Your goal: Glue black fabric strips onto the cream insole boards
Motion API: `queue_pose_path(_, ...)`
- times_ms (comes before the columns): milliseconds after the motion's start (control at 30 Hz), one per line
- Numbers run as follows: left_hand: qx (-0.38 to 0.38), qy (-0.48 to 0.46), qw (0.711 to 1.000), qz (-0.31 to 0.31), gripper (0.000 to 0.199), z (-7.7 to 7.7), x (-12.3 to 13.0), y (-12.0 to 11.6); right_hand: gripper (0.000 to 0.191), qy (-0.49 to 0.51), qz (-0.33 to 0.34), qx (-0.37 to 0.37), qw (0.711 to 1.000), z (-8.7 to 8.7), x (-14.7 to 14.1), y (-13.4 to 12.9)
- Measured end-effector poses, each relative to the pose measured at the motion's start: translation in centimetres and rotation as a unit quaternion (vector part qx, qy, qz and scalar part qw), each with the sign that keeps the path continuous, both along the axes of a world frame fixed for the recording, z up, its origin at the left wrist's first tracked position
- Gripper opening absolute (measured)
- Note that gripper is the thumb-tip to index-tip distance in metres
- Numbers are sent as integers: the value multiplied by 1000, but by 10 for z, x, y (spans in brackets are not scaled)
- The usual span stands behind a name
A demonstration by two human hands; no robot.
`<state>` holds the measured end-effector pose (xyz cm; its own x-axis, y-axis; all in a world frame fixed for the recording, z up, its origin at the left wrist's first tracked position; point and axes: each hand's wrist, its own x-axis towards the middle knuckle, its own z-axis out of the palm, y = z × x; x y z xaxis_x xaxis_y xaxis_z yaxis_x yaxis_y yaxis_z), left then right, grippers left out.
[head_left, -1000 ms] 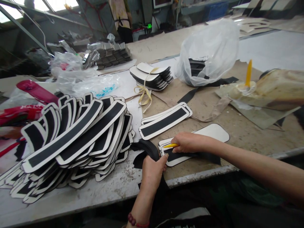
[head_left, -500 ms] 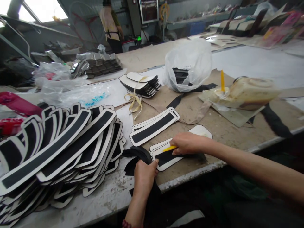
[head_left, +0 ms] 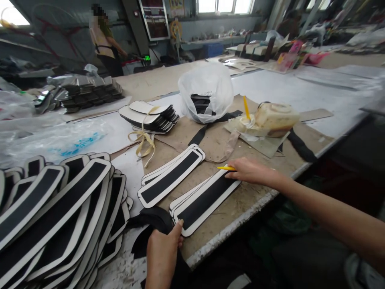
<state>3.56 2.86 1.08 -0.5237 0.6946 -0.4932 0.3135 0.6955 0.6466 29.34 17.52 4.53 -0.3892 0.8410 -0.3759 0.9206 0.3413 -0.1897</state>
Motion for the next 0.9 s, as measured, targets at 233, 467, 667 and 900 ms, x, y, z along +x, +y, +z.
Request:
queue_pose_path(233,-4,10,1000,18,29,6,4,0,32,-5,-16,-9,1000,-15,1,7)
queue_pose_path(467,-17,-5,1000,14,30,4,2,0,31,3,-10,-30,999,-20,2,13)
queue_pose_path(667,-47,-35,998,-18,40,-15,-12,-2,29,-1,-12,-27,1000,-22,-1,13)
queue_pose_path(900,-50,-46,998,-16,43,-25,-19,-3,38,-18,-64,40,997,-13,3,3)
